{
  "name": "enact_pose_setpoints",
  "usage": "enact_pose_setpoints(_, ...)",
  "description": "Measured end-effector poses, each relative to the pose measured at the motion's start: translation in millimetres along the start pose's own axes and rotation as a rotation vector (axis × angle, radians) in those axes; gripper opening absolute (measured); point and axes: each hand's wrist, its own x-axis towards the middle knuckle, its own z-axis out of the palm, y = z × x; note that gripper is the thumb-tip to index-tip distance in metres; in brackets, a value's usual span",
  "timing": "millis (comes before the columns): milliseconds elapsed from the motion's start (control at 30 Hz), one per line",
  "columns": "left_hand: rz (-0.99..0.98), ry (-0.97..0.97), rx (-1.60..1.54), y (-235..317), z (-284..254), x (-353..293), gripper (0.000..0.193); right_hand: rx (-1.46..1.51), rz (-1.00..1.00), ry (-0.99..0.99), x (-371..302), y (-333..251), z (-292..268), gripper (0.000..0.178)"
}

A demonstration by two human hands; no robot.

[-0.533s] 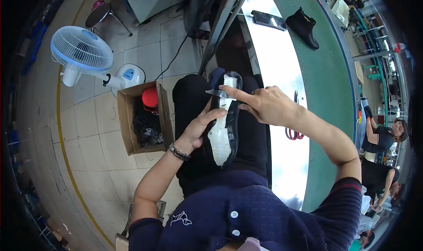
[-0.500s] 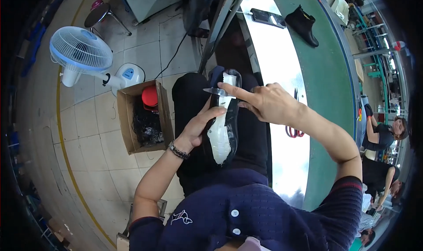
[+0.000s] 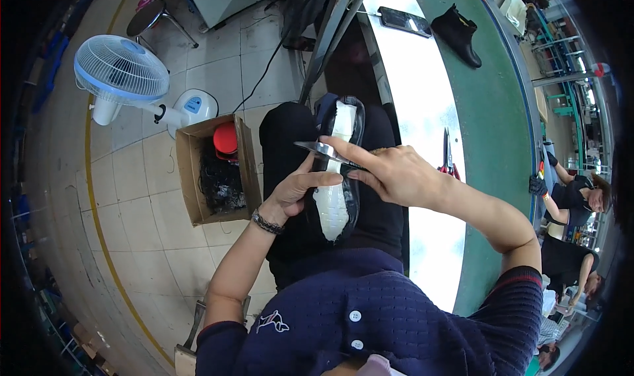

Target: Inspecting, trimming, and cleaning a leather boot during the manufacturing process.

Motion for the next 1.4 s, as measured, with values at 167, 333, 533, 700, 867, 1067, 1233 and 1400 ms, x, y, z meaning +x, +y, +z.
enact_pose_setpoints(167,0.117,-0.073,-0.288,-26.2,-6.0,-3.1,0.084,-0.19,0.174,-0.179,-7.1,-5.2,-20.7,0.064)
enact_pose_setpoints(333,0.142,-0.019,-0.33,-57.8,4.3,-13.7,0.092,-0.306,0.019,-0.257,-34.6,-26.7,-25.6,0.059)
enact_pose_setpoints(533,0.212,-0.131,-0.485,-58.8,6.9,-19.5,0.07,-0.702,-0.094,-0.123,-33.4,-41.5,3.1,0.078)
enact_pose_setpoints(700,0.156,0.078,-0.327,-49.7,17.9,-22.3,0.075,-0.57,-0.266,-0.005,-25.1,-10.7,-1.8,0.063)
enact_pose_setpoints(867,0.191,0.178,-0.238,-56.1,16.5,-21.0,0.069,-0.476,-0.173,-0.256,-9.7,-28.6,-40.0,0.07)
enact_pose_setpoints(1067,0.068,0.074,-0.369,-47.2,17.1,-27.6,0.043,-0.314,-0.195,0.008,-6.8,-48.1,-34.2,0.063)
enact_pose_setpoints(1233,0.186,0.001,-0.261,-50.2,4.4,-15.7,0.042,-0.514,-0.105,-0.164,-1.2,-29.3,-13.2,0.068)
enact_pose_setpoints(1400,0.063,0.026,-0.251,-54.8,3.1,-29.7,0.056,-0.343,-0.14,-0.025,-11.8,-46.5,-2.2,0.068)
